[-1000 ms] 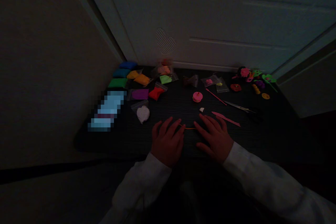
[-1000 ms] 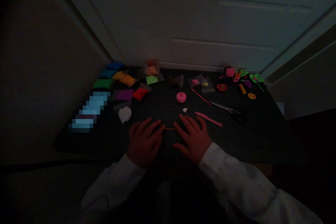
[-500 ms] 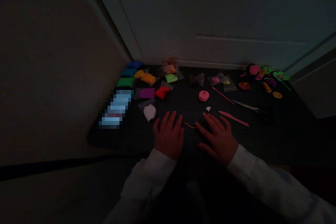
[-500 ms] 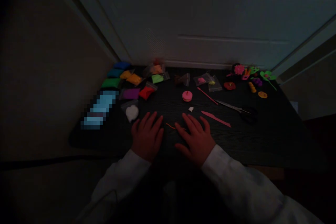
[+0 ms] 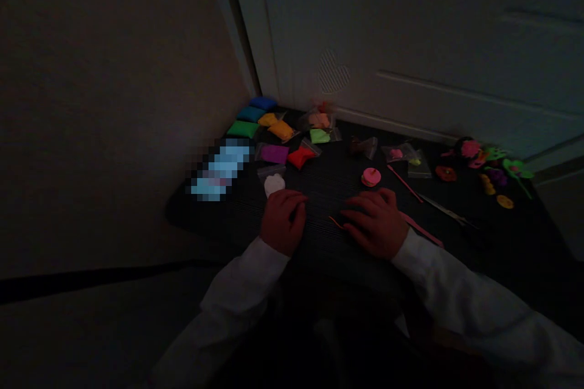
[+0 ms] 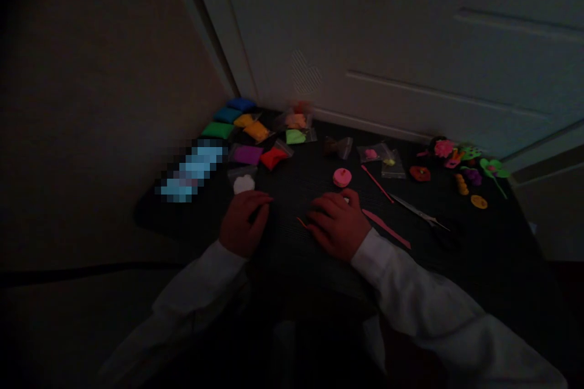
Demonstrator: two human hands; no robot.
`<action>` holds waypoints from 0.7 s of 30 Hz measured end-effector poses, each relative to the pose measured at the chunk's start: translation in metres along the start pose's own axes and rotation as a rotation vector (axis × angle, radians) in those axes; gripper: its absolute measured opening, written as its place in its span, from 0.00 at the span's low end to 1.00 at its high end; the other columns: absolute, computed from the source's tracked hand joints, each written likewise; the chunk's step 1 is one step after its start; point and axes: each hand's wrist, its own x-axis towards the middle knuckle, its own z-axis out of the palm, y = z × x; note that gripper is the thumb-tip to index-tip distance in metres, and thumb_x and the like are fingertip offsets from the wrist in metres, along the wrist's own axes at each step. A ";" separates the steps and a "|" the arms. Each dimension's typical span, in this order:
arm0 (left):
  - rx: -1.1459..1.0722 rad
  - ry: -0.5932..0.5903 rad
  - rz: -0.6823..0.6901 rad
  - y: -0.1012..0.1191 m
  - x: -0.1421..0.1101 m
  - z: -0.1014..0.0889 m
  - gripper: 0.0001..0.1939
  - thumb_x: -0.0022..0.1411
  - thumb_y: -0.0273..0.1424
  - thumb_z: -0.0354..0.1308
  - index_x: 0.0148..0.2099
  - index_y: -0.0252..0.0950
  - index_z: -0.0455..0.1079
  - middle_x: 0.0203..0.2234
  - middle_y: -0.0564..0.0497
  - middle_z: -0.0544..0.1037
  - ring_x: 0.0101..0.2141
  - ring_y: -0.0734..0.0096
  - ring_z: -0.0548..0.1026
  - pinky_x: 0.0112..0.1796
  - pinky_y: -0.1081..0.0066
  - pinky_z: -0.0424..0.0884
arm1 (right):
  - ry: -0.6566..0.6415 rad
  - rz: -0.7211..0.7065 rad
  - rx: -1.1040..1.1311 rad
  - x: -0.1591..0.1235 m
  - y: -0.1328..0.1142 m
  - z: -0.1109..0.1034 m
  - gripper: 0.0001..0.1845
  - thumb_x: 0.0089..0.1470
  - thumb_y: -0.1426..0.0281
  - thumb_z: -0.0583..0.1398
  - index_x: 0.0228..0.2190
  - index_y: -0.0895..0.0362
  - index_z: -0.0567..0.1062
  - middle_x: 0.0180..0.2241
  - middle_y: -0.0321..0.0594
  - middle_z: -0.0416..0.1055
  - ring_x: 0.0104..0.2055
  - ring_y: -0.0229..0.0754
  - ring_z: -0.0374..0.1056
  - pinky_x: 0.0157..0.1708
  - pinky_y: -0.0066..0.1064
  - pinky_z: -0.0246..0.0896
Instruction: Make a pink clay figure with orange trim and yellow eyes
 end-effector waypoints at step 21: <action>0.095 -0.384 0.179 0.003 0.007 0.017 0.11 0.56 0.37 0.49 0.41 0.46 0.69 0.41 0.54 0.71 0.44 0.64 0.61 0.43 0.59 0.56 | 0.046 0.158 0.100 -0.014 -0.007 0.011 0.07 0.51 0.66 0.54 0.30 0.54 0.71 0.39 0.37 0.69 0.44 0.41 0.60 0.43 0.40 0.40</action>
